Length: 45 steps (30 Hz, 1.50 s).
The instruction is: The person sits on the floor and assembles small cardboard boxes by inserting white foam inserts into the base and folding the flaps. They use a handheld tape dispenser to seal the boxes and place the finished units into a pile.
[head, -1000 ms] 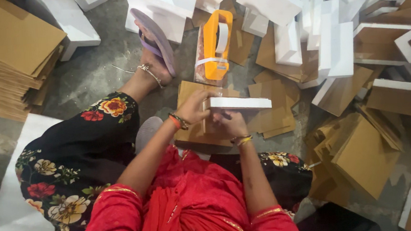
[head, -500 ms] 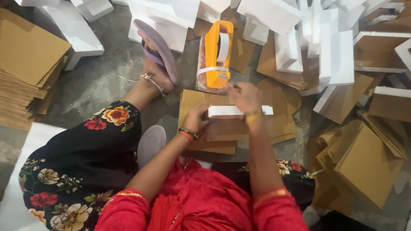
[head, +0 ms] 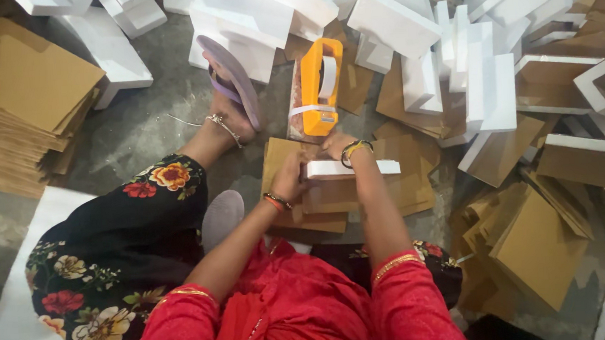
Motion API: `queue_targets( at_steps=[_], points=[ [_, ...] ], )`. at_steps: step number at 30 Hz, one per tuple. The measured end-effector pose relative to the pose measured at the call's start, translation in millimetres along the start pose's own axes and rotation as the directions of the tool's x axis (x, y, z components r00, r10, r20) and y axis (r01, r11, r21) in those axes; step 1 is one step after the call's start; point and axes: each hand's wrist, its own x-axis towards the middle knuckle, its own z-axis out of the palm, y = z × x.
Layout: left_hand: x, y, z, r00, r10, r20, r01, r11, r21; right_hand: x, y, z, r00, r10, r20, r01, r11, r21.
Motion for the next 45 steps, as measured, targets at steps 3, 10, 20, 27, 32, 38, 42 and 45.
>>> queue_targets(
  at_steps=[3, 10, 20, 27, 32, 38, 42, 45],
  points=[
    [8.6, 33.9, -15.8, 0.992, -0.101, 0.069, 0.101, 0.995, 0.007, 2.3, 8.9, 1.1, 0.999, 0.042, 0.0, -0.042, 0.994, 0.097],
    [16.4, 32.8, -25.3, 0.975, -0.151, 0.165, 0.135, 0.985, 0.107, -80.5, -47.6, -53.5, 0.948, 0.288, -0.132, -0.256, 0.941, 0.22],
    [24.8, 14.3, -26.3, 0.951, -0.056, 0.304, -0.062, 0.929, 0.365, -249.6, -31.5, -50.6, 0.747, 0.102, -0.657, 0.18, 0.921, 0.347],
    [15.2, 30.3, -32.2, 0.991, -0.11, 0.074, 0.108, 0.994, 0.03, -314.7, 28.8, -78.6, 0.694, 0.241, -0.679, 0.108, 0.897, 0.429],
    [19.8, 13.7, -23.7, 0.949, -0.25, 0.194, 0.183, 0.933, 0.31, -344.4, 146.8, -98.6, 0.34, 0.366, -0.866, 0.11, 0.899, 0.423],
    [36.4, 0.7, -19.5, 0.903, -0.32, 0.288, 0.088, 0.792, 0.604, -224.4, 178.2, -55.8, 0.3, 0.272, -0.914, -0.495, 0.864, 0.094],
    [38.8, 2.2, -15.2, 0.896, -0.327, 0.301, 0.056, 0.755, 0.653, -222.2, 158.8, -43.9, 0.353, 0.404, -0.844, -0.484, 0.851, 0.205],
    [37.1, 4.0, -14.9, 0.9, -0.32, 0.296, 0.053, 0.754, 0.655, -228.2, 156.5, -57.3, 0.261, 0.321, -0.91, -0.429, 0.883, 0.189]
  ],
)
